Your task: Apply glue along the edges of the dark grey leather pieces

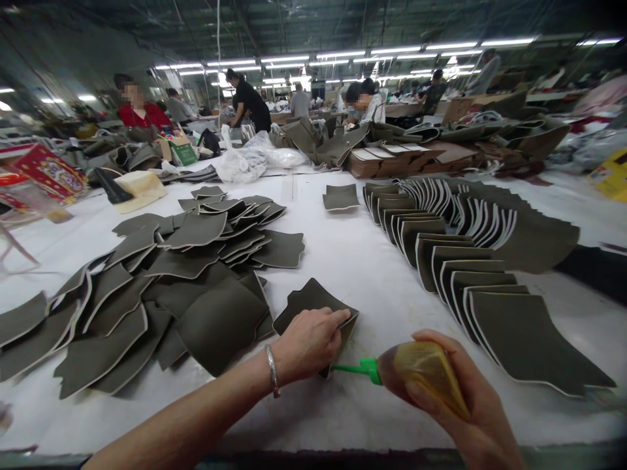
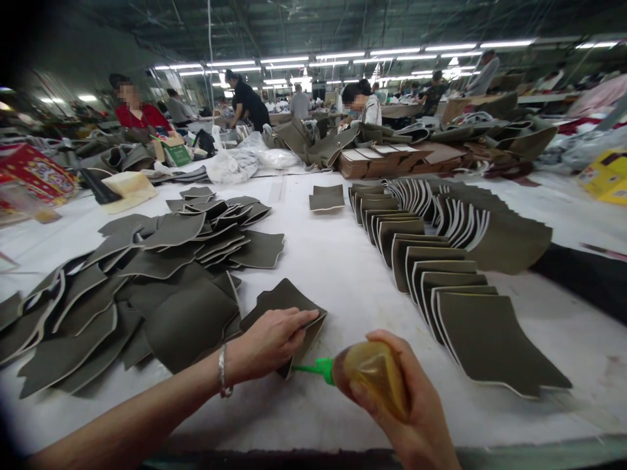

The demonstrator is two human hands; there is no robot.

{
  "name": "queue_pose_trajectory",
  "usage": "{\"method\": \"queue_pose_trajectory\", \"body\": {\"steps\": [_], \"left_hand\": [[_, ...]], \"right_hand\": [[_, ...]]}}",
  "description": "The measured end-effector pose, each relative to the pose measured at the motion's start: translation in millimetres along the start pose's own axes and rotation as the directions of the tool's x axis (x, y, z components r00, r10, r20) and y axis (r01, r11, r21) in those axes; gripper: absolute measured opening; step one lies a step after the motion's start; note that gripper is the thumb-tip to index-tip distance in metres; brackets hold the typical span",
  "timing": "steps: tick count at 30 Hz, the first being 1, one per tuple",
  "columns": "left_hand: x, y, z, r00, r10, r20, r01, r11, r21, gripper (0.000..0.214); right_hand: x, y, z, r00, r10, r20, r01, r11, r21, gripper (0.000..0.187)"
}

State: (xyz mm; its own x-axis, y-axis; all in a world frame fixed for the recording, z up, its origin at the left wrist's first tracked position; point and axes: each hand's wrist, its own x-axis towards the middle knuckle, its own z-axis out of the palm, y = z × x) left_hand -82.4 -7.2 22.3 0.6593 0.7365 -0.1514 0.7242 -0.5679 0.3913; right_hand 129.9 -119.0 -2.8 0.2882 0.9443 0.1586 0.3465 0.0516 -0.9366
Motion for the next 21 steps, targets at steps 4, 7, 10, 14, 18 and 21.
{"method": "queue_pose_trajectory", "body": {"steps": [4, 7, 10, 14, 18, 21], "left_hand": [[-1, 1, -2.2, 1.0, -0.008, 0.01, 0.008, 1.0, -0.003, 0.045], [-1, 1, -2.2, 1.0, -0.009, 0.001, 0.01, 1.0, -0.008, 0.045], [-1, 0, -1.3, 1.0, -0.016, 0.004, 0.016, 1.0, -0.015, 0.046], [-1, 0, -0.6, 1.0, -0.014, 0.012, 0.014, 1.0, -0.014, 0.047], [-1, 0, 0.7, 1.0, -0.005, -0.002, 0.005, 1.0, -0.016, 0.047], [-1, 0, 1.1, 1.0, -0.007, -0.003, 0.007, 1.0, -0.009, 0.047]], "right_hand": [[-4, 3, 2, 0.999, 0.01, -0.038, -0.009, 0.999, 0.031, 0.042], [-6, 8, 3, 1.0, 0.029, -0.001, -0.029, 0.997, 0.078, 0.044], [-8, 14, 2, 0.999, 0.036, 0.004, -0.036, 0.993, 0.112, 0.045], [-10, 15, 0, 0.999, 0.039, -0.007, -0.038, 0.995, 0.088, 0.047], [-10, 10, 0, 0.999, 0.042, -0.001, -0.042, 0.996, 0.075, 0.046], [-11, 10, 0, 0.999, 0.014, -0.046, -0.012, 0.999, 0.036, 0.045]]}}
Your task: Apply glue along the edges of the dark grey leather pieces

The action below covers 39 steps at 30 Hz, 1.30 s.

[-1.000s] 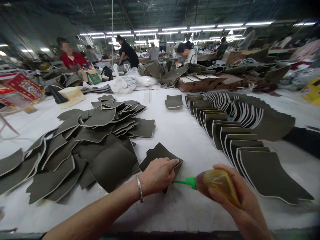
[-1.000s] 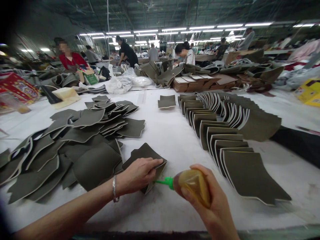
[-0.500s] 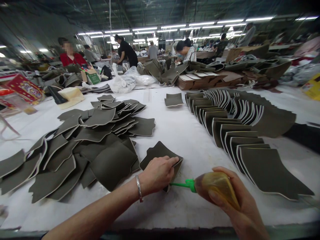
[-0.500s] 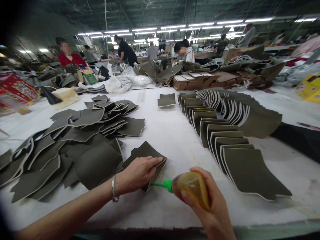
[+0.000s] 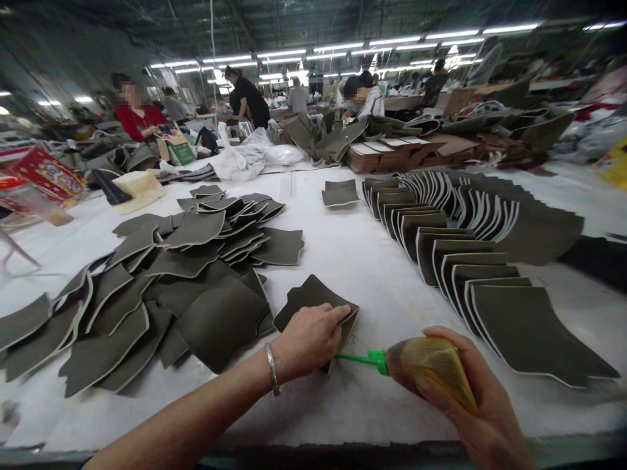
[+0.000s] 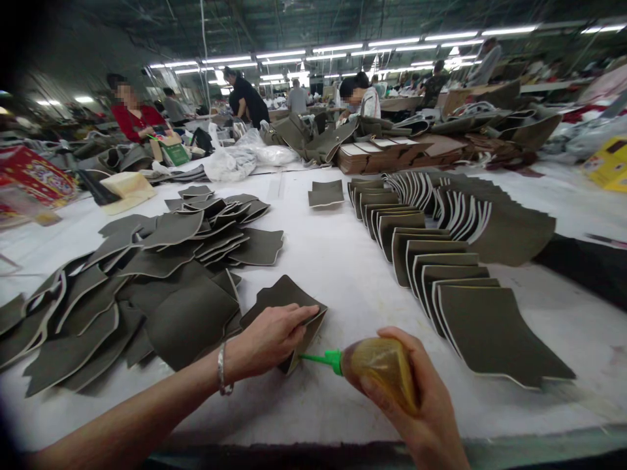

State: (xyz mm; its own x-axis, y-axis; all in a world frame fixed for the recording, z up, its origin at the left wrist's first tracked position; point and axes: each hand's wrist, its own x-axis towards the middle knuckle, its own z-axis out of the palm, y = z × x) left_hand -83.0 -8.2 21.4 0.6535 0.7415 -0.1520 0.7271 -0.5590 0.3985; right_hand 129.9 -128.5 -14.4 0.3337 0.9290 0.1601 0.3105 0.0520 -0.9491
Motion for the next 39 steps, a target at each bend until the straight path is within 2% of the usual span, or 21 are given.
{"method": "queue_pose_trajectory", "body": {"steps": [4, 9, 13, 19, 24, 26, 28, 33, 37, 39], "left_hand": [[0, 0, -0.3, 1.0, -0.002, 0.009, 0.002, 1.0, 0.014, 0.047], [0, 1, -0.7, 1.0, 0.005, 0.005, -0.005, 1.0, 0.015, 0.047], [1, 2, -1.8, 1.0, -0.001, 0.015, 0.001, 1.0, 0.012, 0.046], [0, 1, -2.3, 1.0, 0.001, 0.015, -0.002, 1.0, 0.016, 0.047], [1, 1, -2.7, 1.0, 0.0, 0.02, 0.0, 1.0, 0.01, 0.047], [1, 1, -2.6, 1.0, -0.001, 0.02, 0.0, 1.0, 0.008, 0.047], [1, 1, -2.4, 1.0, 0.0, 0.022, 0.0, 1.0, 0.008, 0.047], [3, 2, -2.6, 0.999, 0.008, 0.032, -0.008, 1.0, 0.002, 0.046], [5, 1, -3.7, 0.999, 0.024, 0.035, -0.023, 0.999, -0.023, 0.047], [5, 1, -3.6, 0.999, 0.028, 0.037, -0.027, 0.999, -0.037, 0.047]], "right_hand": [[-1, 4, -1, 0.998, -0.017, 0.054, 0.016, 1.0, 0.013, 0.046], [0, 3, -4, 1.0, -0.008, 0.022, 0.007, 1.0, 0.014, 0.043], [-1, 0, 0, 0.999, -0.014, 0.052, 0.011, 0.999, 0.053, 0.041], [-3, 1, 4, 1.0, 0.004, -0.018, -0.003, 0.998, 0.06, 0.04], [-13, -1, 9, 0.993, 0.114, 0.042, -0.119, 0.983, 0.139, 0.049], [-12, 2, 7, 0.992, 0.12, 0.043, -0.125, 0.981, 0.149, 0.049], [-6, 8, 1, 0.996, 0.083, 0.016, -0.084, 0.991, 0.105, 0.047], [25, 27, -16, 0.994, -0.108, -0.011, 0.107, 0.991, -0.075, 0.047], [41, 31, -21, 0.985, -0.147, -0.089, 0.133, 0.98, -0.148, 0.052], [40, 31, -21, 0.981, -0.176, -0.079, 0.16, 0.972, -0.175, 0.053]]}}
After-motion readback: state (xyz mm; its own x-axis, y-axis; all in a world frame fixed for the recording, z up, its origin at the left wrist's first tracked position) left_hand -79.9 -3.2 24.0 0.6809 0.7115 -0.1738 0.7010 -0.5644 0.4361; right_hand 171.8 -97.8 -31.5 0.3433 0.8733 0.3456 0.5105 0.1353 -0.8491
